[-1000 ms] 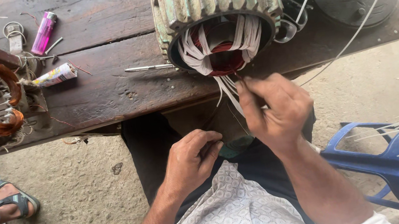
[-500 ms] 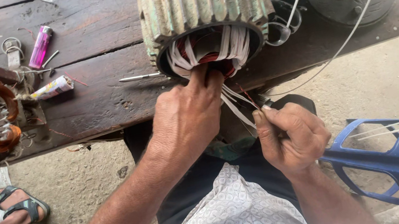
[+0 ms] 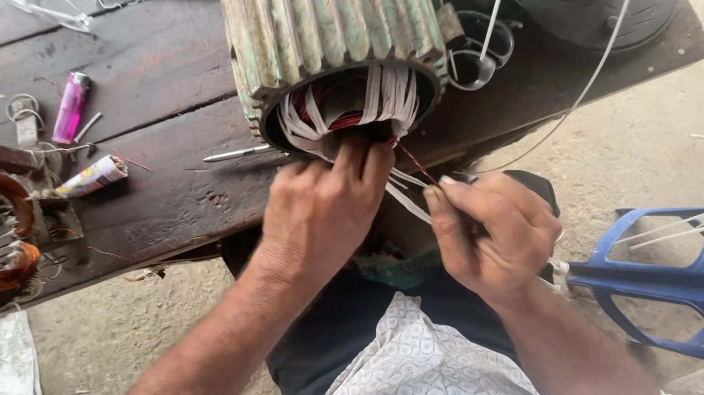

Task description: The person works on an electric motor stator, repeatedly inserting and adjusting white insulating tape into the winding slots. They use a hammer to tap the stator housing and continue manipulating the tape and wires by hand throughout the clip.

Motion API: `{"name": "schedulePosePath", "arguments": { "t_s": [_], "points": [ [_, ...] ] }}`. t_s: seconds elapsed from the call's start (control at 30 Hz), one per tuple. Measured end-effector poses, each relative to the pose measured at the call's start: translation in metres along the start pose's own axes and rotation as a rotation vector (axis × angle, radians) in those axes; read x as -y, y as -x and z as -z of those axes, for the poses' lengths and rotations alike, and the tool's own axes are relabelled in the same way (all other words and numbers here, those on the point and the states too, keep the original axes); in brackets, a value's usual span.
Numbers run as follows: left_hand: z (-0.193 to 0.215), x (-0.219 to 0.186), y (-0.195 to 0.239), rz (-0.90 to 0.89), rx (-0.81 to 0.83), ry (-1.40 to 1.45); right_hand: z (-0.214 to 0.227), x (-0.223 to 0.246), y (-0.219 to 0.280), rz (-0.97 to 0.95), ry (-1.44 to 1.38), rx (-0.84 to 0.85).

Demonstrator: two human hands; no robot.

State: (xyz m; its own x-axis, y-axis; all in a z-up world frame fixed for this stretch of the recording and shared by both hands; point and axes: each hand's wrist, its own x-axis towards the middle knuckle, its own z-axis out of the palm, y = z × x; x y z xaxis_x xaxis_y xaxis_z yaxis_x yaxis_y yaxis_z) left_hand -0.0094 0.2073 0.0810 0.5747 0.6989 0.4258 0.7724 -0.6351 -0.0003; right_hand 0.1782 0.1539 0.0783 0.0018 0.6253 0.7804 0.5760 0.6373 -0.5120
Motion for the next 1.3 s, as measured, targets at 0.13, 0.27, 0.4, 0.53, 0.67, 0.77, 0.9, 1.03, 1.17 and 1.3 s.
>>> {"name": "schedulePosePath", "arguments": {
  "t_s": [0.13,0.27,0.4,0.53,0.67,0.77,0.9,1.03,1.17,1.3],
  "points": [
    [-0.003,-0.004,0.011,0.036,-0.099,0.12,-0.009,-0.003,-0.01,-0.061,0.011,0.023],
    [-0.001,-0.01,0.034,0.094,-0.223,0.344,-0.016,-0.005,-0.015,-0.071,-0.002,0.054],
    [0.005,-0.02,0.057,0.202,-0.333,0.48,-0.022,-0.007,-0.015,-0.096,-0.019,0.059],
    [0.002,-0.025,0.067,0.276,-0.355,0.51,-0.029,-0.008,-0.012,-0.153,-0.072,0.055],
    [0.003,-0.024,0.063,0.288,-0.317,0.528,-0.034,-0.009,-0.01,-0.183,-0.061,0.059],
    [0.006,-0.022,0.05,0.243,-0.253,0.521,-0.034,-0.01,-0.009,-0.11,0.017,0.088],
    [0.007,-0.018,0.027,0.219,-0.055,0.394,-0.032,-0.009,-0.008,-0.054,0.077,0.127],
    [0.009,-0.013,0.011,0.196,0.108,0.191,-0.033,-0.012,-0.008,-0.031,0.123,0.157],
    [0.008,-0.013,0.006,0.195,0.232,0.09,-0.038,-0.012,-0.008,-0.049,0.058,0.18],
    [0.002,-0.006,0.013,0.155,0.265,0.22,-0.042,-0.007,-0.014,0.013,0.173,0.152]
  ]
}}
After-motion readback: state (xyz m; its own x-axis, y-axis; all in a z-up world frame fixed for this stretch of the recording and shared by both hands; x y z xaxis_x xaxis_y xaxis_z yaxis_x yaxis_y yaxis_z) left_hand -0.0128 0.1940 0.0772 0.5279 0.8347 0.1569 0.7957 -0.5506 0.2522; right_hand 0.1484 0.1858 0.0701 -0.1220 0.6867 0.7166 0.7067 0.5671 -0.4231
